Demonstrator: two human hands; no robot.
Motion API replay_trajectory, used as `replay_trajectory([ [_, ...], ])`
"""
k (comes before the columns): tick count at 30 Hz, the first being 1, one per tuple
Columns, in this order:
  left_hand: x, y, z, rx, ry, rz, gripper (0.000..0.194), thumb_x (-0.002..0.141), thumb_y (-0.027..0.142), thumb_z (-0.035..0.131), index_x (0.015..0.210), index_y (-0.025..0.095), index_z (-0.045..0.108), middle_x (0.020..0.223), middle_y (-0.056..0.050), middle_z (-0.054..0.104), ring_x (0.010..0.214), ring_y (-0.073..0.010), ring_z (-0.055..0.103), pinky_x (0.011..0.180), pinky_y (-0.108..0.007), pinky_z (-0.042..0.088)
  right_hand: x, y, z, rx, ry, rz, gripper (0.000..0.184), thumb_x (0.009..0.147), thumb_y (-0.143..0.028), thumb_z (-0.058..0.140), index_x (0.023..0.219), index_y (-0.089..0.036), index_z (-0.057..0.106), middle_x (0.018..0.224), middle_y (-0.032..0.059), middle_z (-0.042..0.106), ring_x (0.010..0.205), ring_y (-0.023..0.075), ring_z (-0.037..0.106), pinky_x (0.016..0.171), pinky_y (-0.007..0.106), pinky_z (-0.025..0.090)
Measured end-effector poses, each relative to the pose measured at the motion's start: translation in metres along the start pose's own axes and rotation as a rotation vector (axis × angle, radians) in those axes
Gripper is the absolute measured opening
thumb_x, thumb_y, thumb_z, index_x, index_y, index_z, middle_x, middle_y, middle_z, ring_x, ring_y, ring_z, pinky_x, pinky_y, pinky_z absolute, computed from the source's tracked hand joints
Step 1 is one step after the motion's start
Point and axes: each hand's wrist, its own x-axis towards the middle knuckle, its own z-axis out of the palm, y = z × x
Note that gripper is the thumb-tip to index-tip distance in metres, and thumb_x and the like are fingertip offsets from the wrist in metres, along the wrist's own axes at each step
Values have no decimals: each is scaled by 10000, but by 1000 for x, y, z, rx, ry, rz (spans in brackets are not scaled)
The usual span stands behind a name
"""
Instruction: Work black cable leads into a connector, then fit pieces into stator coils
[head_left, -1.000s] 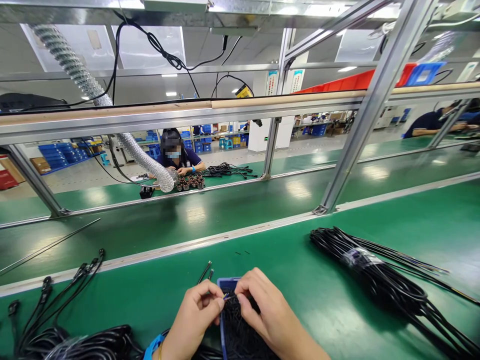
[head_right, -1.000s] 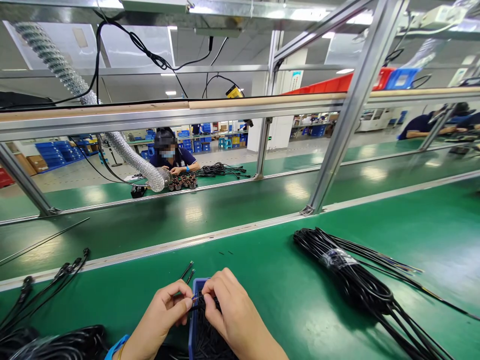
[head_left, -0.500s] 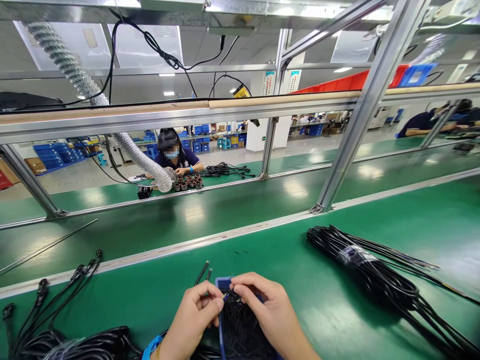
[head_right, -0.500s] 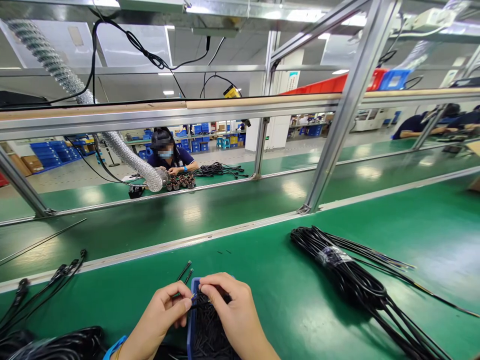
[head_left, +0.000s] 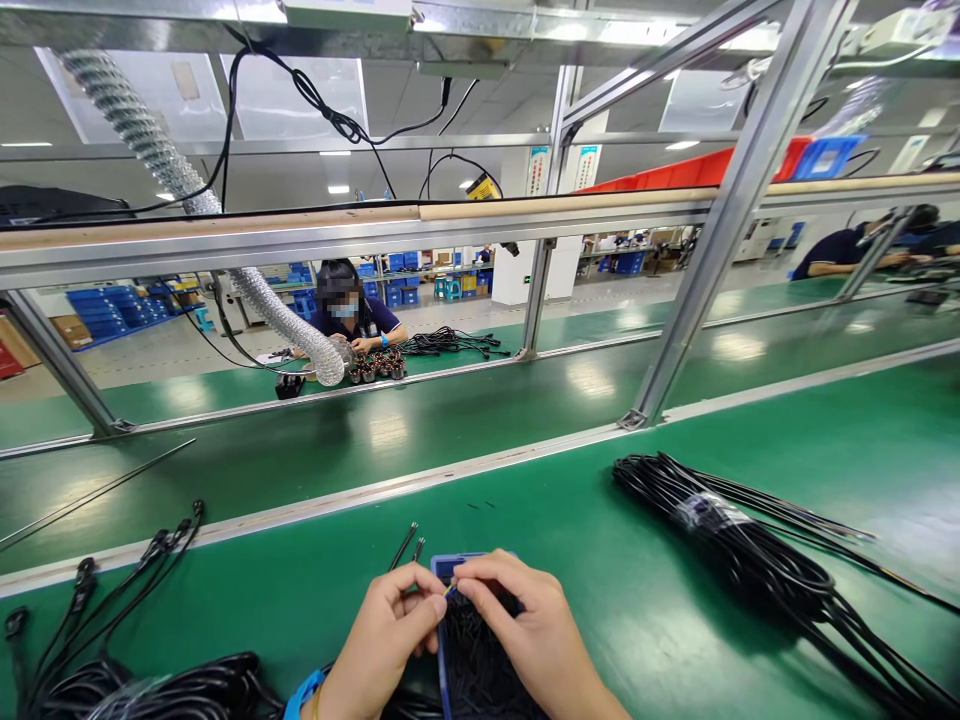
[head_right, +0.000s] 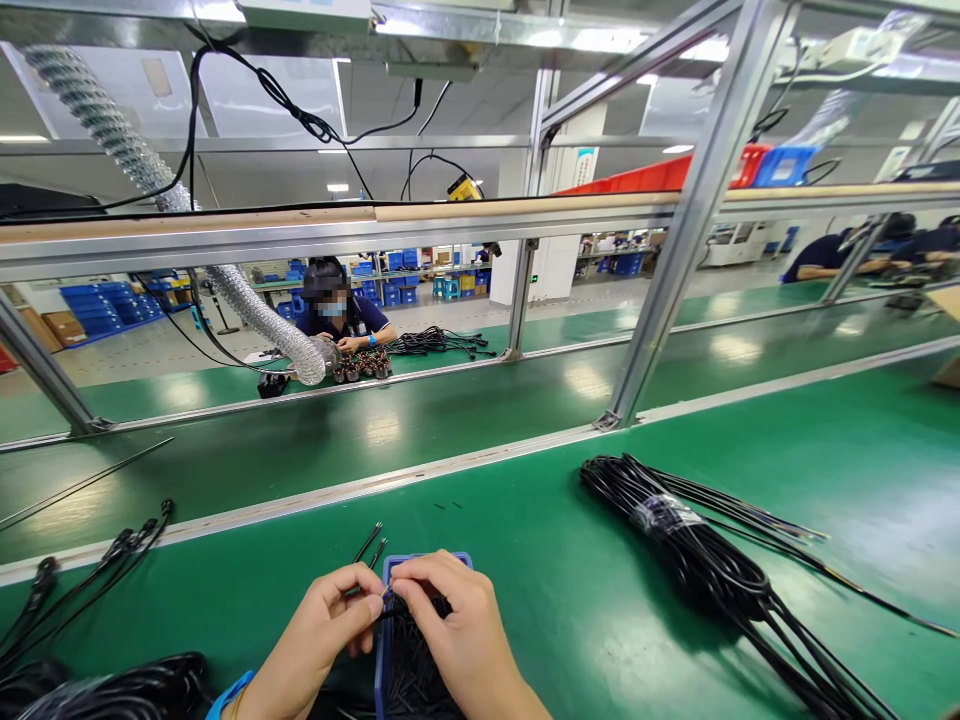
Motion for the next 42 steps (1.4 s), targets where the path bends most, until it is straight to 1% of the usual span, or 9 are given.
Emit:
replay_trajectory([
  [16, -2, 4, 1, -8, -6, -19, 460, 739, 607, 753, 802, 164, 646, 555, 46, 518, 533, -99, 471, 517, -218, 306, -1, 3, 2, -30, 30, 21, 115, 897, -266, 678, 824, -238, 762, 746, -5, 769, 652, 159, 705, 634, 232, 541],
  [21, -4, 9, 3, 13, 8, -41, 438, 742, 573, 743, 828, 158, 637, 577, 45, 517, 550, -103, 476, 535, -224, 319, -1, 5, 4, -92, -5, -95, 135, 936, -254, 646, 844, -231, 743, 776, 0, 769, 698, 165, 697, 676, 253, 539],
  [24, -4, 14, 4, -52, 28, -41, 421, 753, 537, 723, 918, 158, 640, 633, 47, 519, 569, -100, 475, 549, -225, 331, 1, 5, -1, -144, -58, -191, 193, 1001, -247, 539, 984, -232, 731, 899, 19, 775, 817, 172, 691, 754, 276, 540],
  [27, -4, 19, 5, -111, 40, -42, 397, 770, 538, 696, 889, 165, 627, 654, 47, 508, 566, -91, 444, 547, -226, 320, 0, 3, -8, -375, -166, -104, 220, 1003, -255, 527, 917, -219, 727, 854, 30, 753, 779, 190, 673, 703, 297, 528],
  [30, -4, 20, 5, -93, 47, -60, 397, 757, 550, 706, 775, 174, 579, 592, 55, 469, 545, -88, 392, 546, -231, 295, -2, 0, -8, -738, -516, 86, 149, 857, -285, 744, 734, -202, 740, 770, 52, 745, 755, 249, 690, 666, 332, 520],
  [32, -5, 19, 5, -77, 46, -73, 404, 754, 557, 699, 748, 180, 555, 548, 66, 435, 530, -86, 341, 535, -235, 261, -2, -4, -3, -893, -745, 165, 110, 786, -282, 810, 769, -178, 781, 851, 106, 771, 872, 318, 708, 743, 376, 535],
  [34, -5, 18, 6, -60, 55, -83, 399, 759, 559, 680, 750, 183, 546, 528, 78, 405, 519, -84, 288, 518, -240, 220, 1, -8, 1, -938, -857, 209, 111, 800, -255, 792, 857, -159, 798, 951, 138, 774, 980, 349, 692, 829, 400, 525],
  [38, -5, 17, 6, -18, 71, -106, 380, 751, 526, 657, 867, 173, 579, 526, 98, 379, 515, -89, 256, 508, -247, 182, 6, -14, -4, -847, -877, 279, 93, 833, -162, 724, 904, -189, 777, 1003, 97, 764, 1018, 312, 674, 846, 365, 489],
  [42, -5, 19, 6, 21, 54, -123, 334, 731, 464, 636, 876, 167, 583, 541, 97, 376, 530, -91, 268, 518, -250, 187, 4, -14, -20, -604, -730, 238, 185, 858, -80, 644, 884, -243, 726, 949, 8, 736, 935, 219, 665, 795, 304, 455],
])
